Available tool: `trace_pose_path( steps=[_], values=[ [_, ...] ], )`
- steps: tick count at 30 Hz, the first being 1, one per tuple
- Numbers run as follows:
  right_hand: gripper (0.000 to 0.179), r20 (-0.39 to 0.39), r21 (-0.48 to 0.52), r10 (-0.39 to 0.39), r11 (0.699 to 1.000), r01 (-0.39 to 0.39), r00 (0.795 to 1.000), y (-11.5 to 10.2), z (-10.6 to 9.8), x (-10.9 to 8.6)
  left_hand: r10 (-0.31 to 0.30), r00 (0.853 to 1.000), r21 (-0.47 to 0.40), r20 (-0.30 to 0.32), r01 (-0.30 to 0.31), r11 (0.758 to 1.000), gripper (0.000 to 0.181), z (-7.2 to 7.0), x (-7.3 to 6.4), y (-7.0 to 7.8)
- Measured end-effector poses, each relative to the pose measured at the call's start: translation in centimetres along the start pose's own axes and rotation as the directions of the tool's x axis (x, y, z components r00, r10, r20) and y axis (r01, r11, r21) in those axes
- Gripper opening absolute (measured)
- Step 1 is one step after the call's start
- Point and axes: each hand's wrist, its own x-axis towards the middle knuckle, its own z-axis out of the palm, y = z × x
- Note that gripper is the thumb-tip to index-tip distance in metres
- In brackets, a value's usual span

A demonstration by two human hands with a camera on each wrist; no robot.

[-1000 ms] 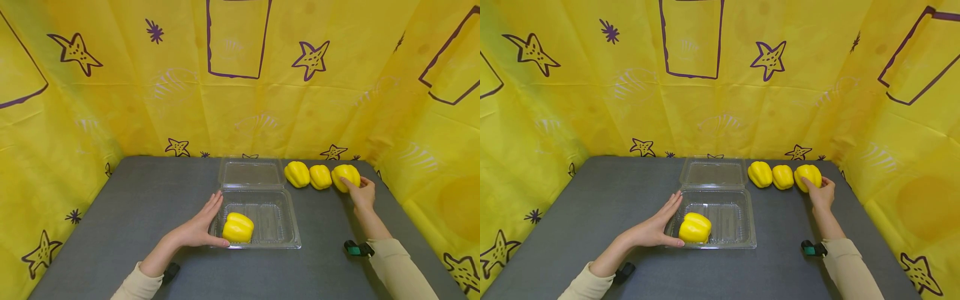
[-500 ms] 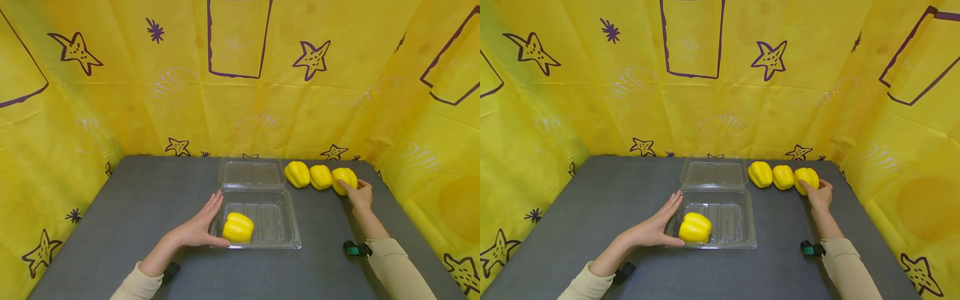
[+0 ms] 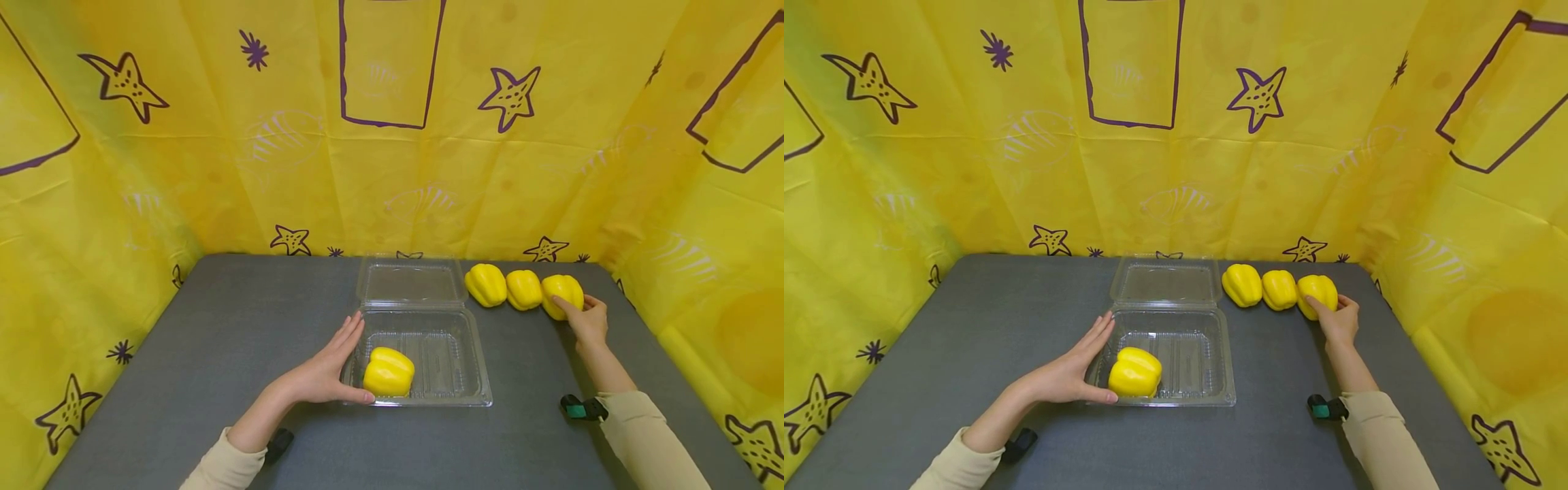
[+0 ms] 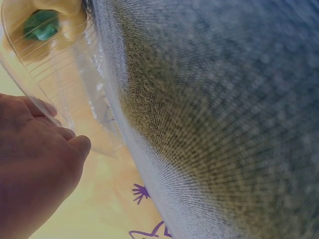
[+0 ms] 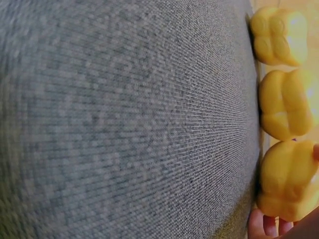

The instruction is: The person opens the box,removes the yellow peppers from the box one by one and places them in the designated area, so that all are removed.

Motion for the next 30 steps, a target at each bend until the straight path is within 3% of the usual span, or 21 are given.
trace_pose_path(
  steps=[9, 20, 30],
  values=[
    [0.092, -0.046, -0.015, -0.057, 0.998, 0.057, 0.997, -0.2, -0.2, -0.7, 0.007, 1.0, 0.001, -0.001, -0.007, 1.0, 0.128, 0.1, 0.0, -0.1],
    [0.093, -0.044, -0.069, -0.134, 0.989, 0.131, 0.99, -1.4, -0.3, -2.6, -0.009, 1.0, -0.003, 0.001, 0.009, 1.0, 0.129, 0.1, 0.0, -0.1],
    [0.088, 0.021, -0.029, -0.21, 0.977, 0.211, 0.977, -3.2, 0.5, -5.3, -0.011, 1.0, -0.012, 0.007, 0.011, 1.0, 0.128, 0.1, -0.1, 0.0]
  ],
)
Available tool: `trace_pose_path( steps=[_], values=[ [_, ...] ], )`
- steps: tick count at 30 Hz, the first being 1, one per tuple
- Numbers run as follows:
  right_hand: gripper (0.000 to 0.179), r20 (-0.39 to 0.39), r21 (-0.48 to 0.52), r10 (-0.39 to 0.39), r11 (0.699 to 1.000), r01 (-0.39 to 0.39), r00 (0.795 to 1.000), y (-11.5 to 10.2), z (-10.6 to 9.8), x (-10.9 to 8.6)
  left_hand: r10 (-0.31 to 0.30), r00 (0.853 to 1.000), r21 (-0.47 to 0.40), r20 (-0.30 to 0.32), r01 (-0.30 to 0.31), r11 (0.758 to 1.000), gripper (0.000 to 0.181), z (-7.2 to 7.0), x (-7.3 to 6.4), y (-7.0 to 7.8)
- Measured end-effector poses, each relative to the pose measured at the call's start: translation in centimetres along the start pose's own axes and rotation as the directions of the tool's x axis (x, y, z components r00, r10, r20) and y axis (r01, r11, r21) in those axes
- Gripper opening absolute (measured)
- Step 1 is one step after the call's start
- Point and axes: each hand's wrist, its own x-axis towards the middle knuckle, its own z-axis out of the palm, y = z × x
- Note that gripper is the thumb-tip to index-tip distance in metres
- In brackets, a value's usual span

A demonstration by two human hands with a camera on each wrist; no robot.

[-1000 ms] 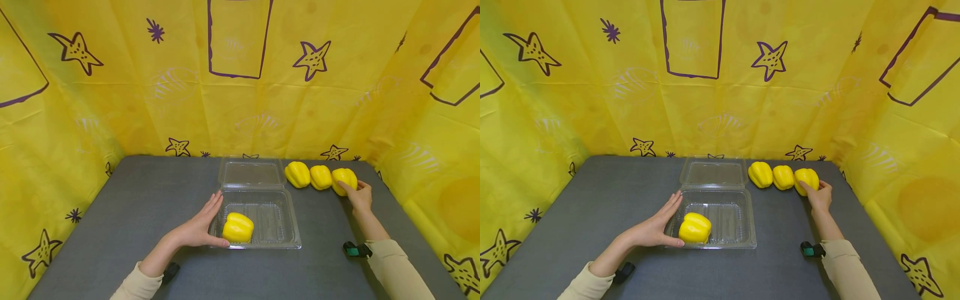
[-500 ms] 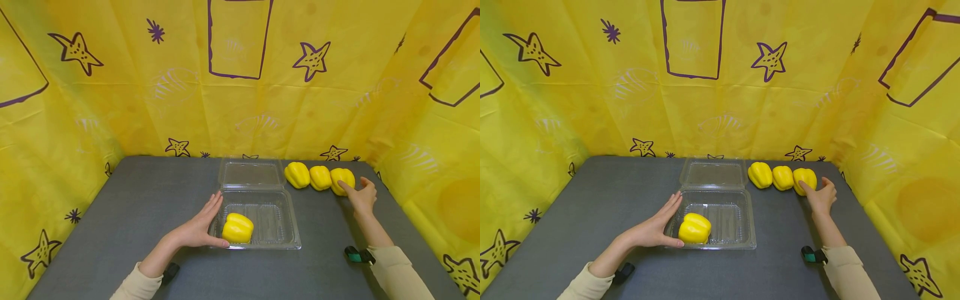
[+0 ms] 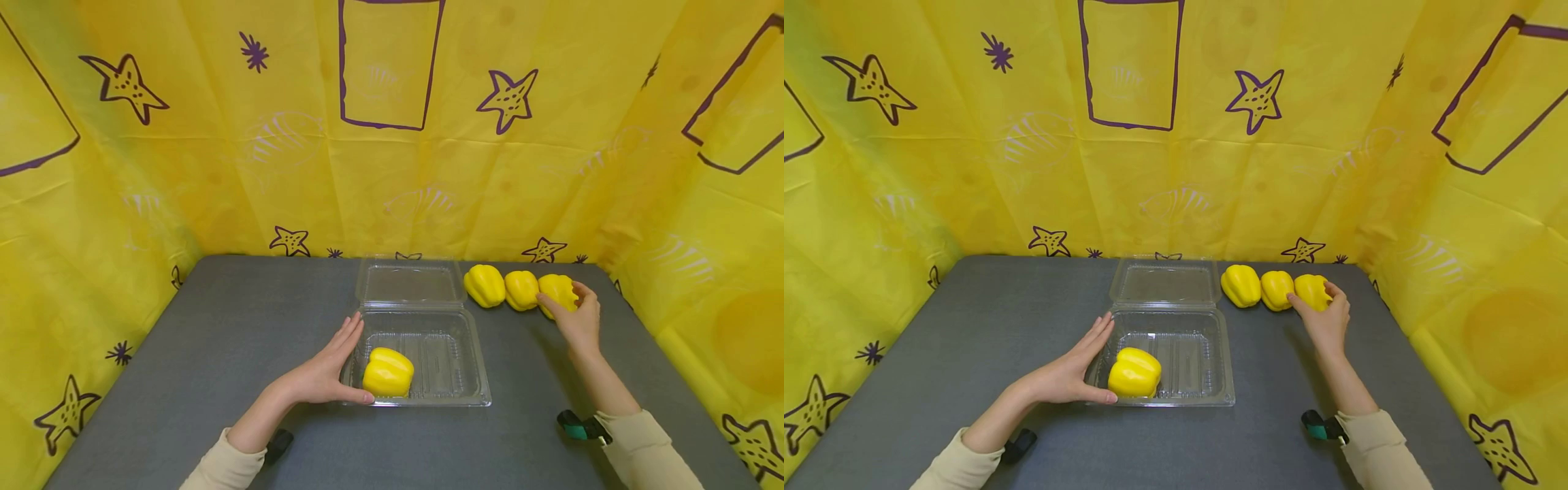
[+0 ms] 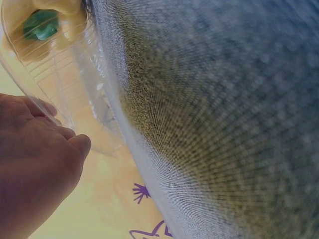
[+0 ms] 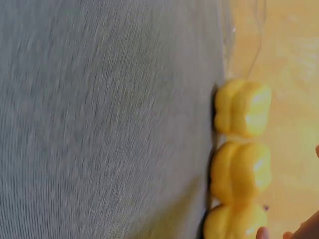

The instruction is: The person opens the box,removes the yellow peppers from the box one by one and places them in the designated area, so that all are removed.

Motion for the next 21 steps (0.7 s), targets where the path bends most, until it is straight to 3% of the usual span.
trace_pose_path(
  steps=[11, 21],
  values=[
    [0.084, 0.137, 0.076, -0.092, 0.994, 0.082, 0.986, -2.1, 2.0, -2.6, 0.006, 1.0, -0.003, -0.003, -0.006, 1.0, 0.128, 0.0, 0.0, 0.1],
    [0.083, 0.305, 0.145, -0.14, 0.984, 0.099, 0.942, -4.4, 3.8, -5.9, 0.01, 1.0, 0.006, -0.004, -0.01, 1.0, 0.128, 0.0, 0.0, 0.0]
  ],
)
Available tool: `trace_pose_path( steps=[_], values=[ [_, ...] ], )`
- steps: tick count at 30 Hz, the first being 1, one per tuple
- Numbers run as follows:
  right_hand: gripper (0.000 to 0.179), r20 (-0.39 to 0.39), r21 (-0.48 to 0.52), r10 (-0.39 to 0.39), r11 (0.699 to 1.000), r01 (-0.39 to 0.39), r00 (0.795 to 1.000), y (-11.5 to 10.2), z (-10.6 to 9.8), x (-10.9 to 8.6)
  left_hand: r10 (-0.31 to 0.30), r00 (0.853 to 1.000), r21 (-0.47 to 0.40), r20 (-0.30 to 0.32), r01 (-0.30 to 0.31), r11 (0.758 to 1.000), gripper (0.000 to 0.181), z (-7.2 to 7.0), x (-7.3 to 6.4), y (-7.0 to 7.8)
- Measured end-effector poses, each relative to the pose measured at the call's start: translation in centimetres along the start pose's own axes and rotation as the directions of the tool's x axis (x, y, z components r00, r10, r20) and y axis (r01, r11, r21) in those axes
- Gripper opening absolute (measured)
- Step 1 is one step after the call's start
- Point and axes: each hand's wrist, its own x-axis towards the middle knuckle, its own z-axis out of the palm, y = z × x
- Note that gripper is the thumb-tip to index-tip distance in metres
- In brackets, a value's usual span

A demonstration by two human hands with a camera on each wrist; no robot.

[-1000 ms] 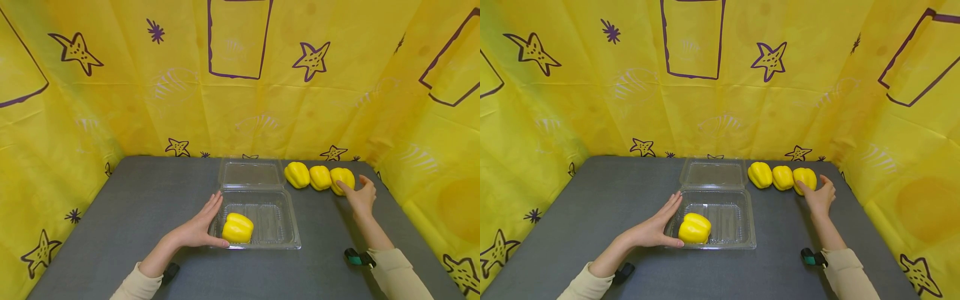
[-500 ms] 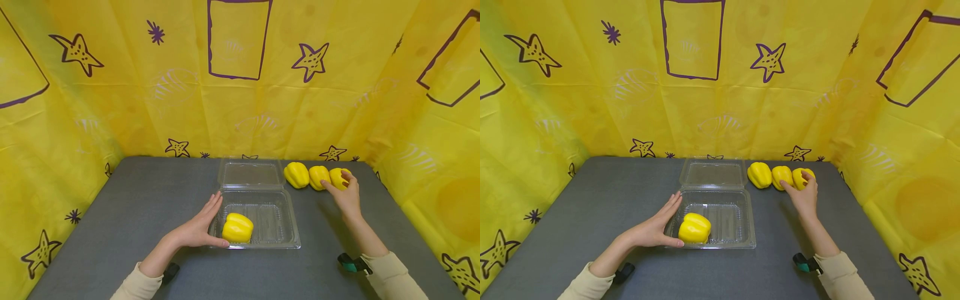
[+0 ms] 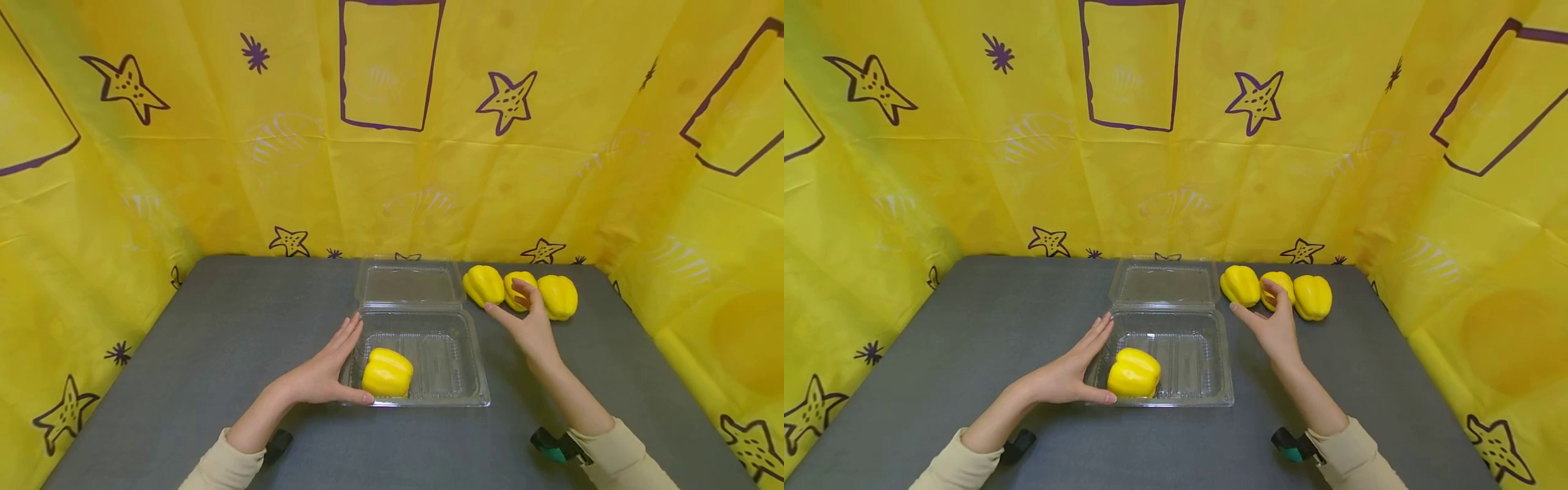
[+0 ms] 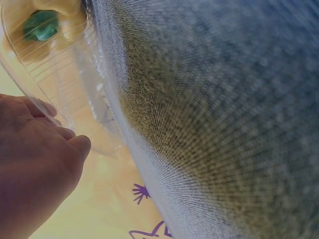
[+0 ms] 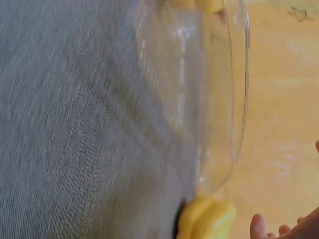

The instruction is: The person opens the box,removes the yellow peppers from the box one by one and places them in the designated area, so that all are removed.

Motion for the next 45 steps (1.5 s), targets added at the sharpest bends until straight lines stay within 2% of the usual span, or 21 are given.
trace_pose_path(
  steps=[5, 14, 26, 35, 38, 45],
  values=[
    [0.086, 0.064, 0.001, 0.004, 1.0, -0.004, 0.998, -0.9, 1.3, -0.8, 0.011, 1.0, -0.002, -0.005, -0.011, 1.0, 0.128, 0.0, 0.0, 0.1],
    [0.078, 0.154, 0.042, -0.017, 0.999, 0.01, 0.988, -1.3, 3.1, -1.9, 0.017, 1.0, 0.0, -0.004, -0.017, 1.0, 0.128, 0.0, 0.0, 0.0],
    [0.074, 0.278, 0.067, -0.054, 0.997, 0.036, 0.959, -1.3, 5.5, -3.2, 0.002, 1.0, -0.006, 0.003, -0.002, 1.0, 0.128, 0.0, 0.0, 0.1],
    [0.079, 0.392, 0.007, -0.033, 0.999, 0.033, 0.919, -0.6, 7.4, -4.0, 0.012, 1.0, -0.001, -0.007, -0.012, 1.0, 0.127, 0.0, 0.0, -0.1],
    [0.078, 0.429, 0.005, -0.037, 0.999, 0.039, 0.902, -0.4, 8.1, -4.2, 0.016, 1.0, 0.002, -0.012, -0.016, 1.0, 0.126, 0.0, 0.0, -0.1],
    [0.079, 0.518, -0.014, -0.059, 0.997, 0.078, 0.854, 0.2, 9.4, -4.4, -0.025, 1.0, -0.001, 0.004, 0.025, 1.0, 0.128, 0.0, -0.1, 0.0]
  ],
)
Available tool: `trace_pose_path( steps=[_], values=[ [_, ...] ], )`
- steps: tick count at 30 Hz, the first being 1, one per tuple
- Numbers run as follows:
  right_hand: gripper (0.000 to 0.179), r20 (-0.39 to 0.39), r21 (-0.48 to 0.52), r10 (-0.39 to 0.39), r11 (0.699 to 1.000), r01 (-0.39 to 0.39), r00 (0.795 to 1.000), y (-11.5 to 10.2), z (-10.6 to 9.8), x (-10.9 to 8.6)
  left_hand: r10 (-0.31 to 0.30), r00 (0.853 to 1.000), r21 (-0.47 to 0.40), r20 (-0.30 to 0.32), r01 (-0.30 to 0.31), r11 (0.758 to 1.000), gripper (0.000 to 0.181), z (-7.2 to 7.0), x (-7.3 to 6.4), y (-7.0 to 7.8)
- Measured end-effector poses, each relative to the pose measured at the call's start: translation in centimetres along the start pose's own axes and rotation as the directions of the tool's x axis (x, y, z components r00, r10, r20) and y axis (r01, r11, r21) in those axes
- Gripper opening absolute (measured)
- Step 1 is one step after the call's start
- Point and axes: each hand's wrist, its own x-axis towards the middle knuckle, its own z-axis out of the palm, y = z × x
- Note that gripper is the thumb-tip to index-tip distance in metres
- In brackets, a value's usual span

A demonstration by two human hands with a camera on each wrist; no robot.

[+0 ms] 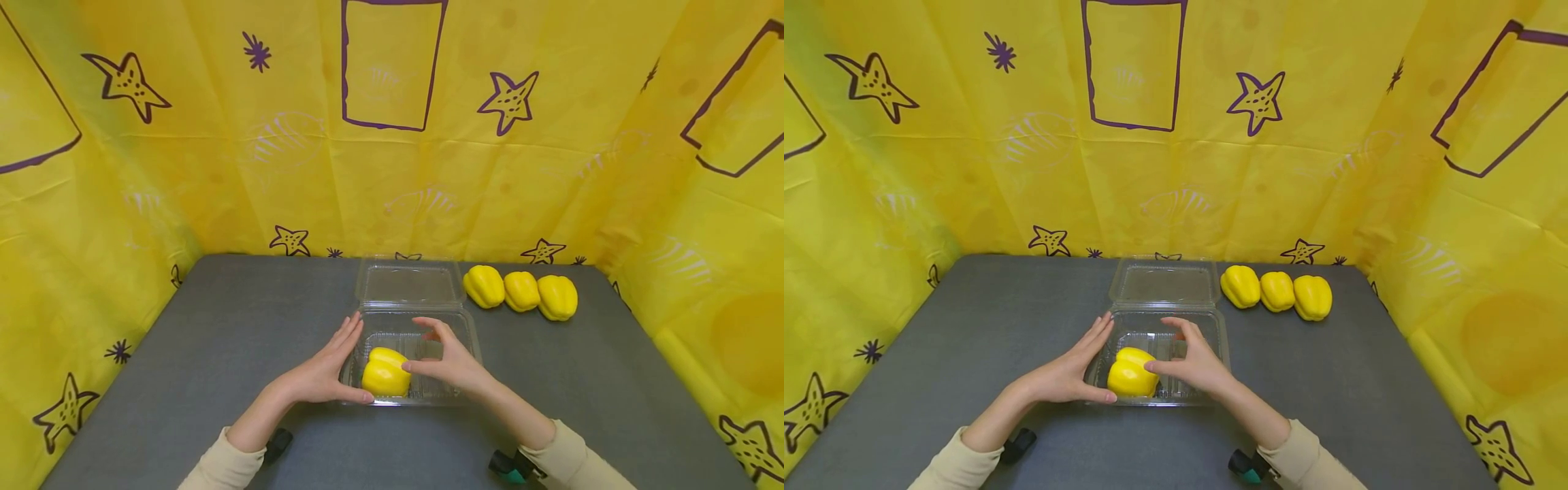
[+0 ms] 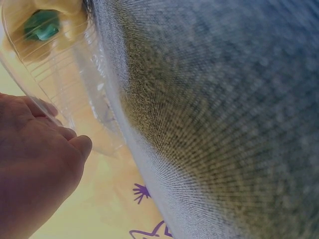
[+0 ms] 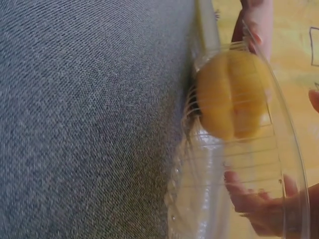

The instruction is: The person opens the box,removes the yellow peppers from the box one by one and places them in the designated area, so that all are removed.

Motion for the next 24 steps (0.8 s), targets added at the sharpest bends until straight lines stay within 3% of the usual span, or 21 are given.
trace_pose_path(
  steps=[10, 24],
  values=[
    [0.079, 0.165, -0.071, -0.016, 0.997, 0.028, 0.986, 0.3, 0.8, 0.4, 0.011, 1.0, -0.003, -0.004, -0.011, 1.0, 0.127, 0.0, 0.0, -0.2],
    [0.081, 0.271, -0.119, -0.03, 0.991, 0.065, 0.962, 0.7, 1.5, 0.9, 0.01, 1.0, -0.004, -0.002, -0.01, 1.0, 0.126, 0.1, 0.0, -0.2]
  ],
)
